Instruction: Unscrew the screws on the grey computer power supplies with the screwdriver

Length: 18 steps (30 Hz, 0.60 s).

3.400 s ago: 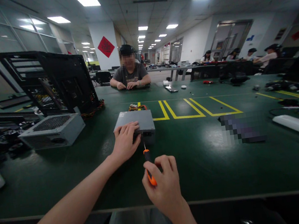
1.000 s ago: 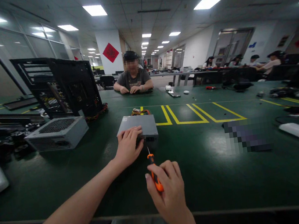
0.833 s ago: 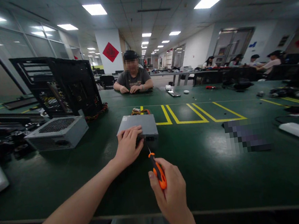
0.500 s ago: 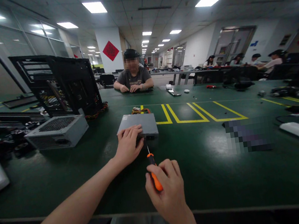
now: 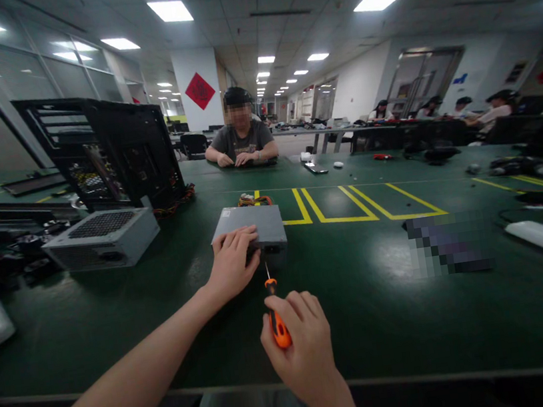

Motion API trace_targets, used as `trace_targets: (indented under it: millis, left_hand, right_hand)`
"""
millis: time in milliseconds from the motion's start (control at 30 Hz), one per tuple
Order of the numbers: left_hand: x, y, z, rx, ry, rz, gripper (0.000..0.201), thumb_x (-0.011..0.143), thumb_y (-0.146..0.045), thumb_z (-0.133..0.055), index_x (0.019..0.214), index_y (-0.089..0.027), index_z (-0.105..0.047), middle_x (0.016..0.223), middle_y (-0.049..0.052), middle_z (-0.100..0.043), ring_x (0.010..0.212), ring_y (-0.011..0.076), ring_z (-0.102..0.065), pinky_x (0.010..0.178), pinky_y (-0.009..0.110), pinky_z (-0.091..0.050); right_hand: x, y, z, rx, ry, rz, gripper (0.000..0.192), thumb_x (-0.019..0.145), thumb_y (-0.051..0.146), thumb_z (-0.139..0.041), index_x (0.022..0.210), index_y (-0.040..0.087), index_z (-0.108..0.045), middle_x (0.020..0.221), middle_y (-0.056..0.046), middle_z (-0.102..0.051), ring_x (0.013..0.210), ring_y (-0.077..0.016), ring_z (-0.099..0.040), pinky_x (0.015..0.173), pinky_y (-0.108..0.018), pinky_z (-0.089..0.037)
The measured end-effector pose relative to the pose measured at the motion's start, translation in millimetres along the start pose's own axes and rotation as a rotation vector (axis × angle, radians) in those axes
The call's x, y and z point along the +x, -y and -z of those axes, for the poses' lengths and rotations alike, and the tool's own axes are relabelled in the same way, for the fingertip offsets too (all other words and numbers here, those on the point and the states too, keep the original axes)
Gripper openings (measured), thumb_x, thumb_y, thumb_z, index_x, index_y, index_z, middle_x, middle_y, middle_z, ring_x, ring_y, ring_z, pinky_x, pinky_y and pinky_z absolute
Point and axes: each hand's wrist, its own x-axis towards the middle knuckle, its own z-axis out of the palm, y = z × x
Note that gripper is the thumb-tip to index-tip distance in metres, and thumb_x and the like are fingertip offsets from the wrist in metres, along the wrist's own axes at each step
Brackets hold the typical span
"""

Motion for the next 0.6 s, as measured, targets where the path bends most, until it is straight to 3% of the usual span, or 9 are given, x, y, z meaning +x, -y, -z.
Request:
trace_targets:
  millis: [200, 433, 600]
  left_hand:
    - [0.5, -0.5, 0.4, -0.003, 0.019, 0.010, 0.023, 0.085, -0.023, -0.044, 0.107, -0.021, -0.050, 0.127, 0.005, -0.052, 0.120, 0.0208, -0.042, 0.098, 0.040, -0.027]
    - [0.2, 0.4, -0.6, -0.002, 0.005, 0.004, 0.024, 0.084, -0.023, -0.045, 0.107, -0.021, -0.051, 0.127, 0.005, -0.052, 0.120, 0.0211, -0.043, 0.097, 0.040, -0.027]
    - [0.4, -0.4, 1.5, -0.011, 0.006, -0.001, 0.024, 0.084, -0.022, -0.045, 0.107, -0.021, -0.050, 0.126, 0.005, -0.053, 0.119, 0.0203, -0.043, 0.097, 0.040, -0.028]
  right_hand:
    - [1.7, 1.4, 2.2, -0.014, 0.055, 0.008, 0.012, 0.079, 0.019, -0.050, 0.087, 0.017, -0.059, 0.075, -0.003, -0.046, 0.071, -0.0165, -0.044, 0.062, -0.030, -0.036]
    - [-0.1, -1.1, 0.8, 0.014, 0.023, -0.073, 0.027, 0.084, 0.027, -0.047, 0.109, 0.017, -0.049, 0.084, -0.004, -0.057, 0.073, -0.0160, -0.051, 0.065, -0.030, -0.041]
    - [0.3, -0.1, 0.6, 0.020, 0.013, -0.031, 0.017, 0.082, 0.020, -0.048, 0.099, 0.018, -0.050, 0.078, -0.002, -0.055, 0.069, -0.0147, -0.050, 0.064, -0.029, -0.040]
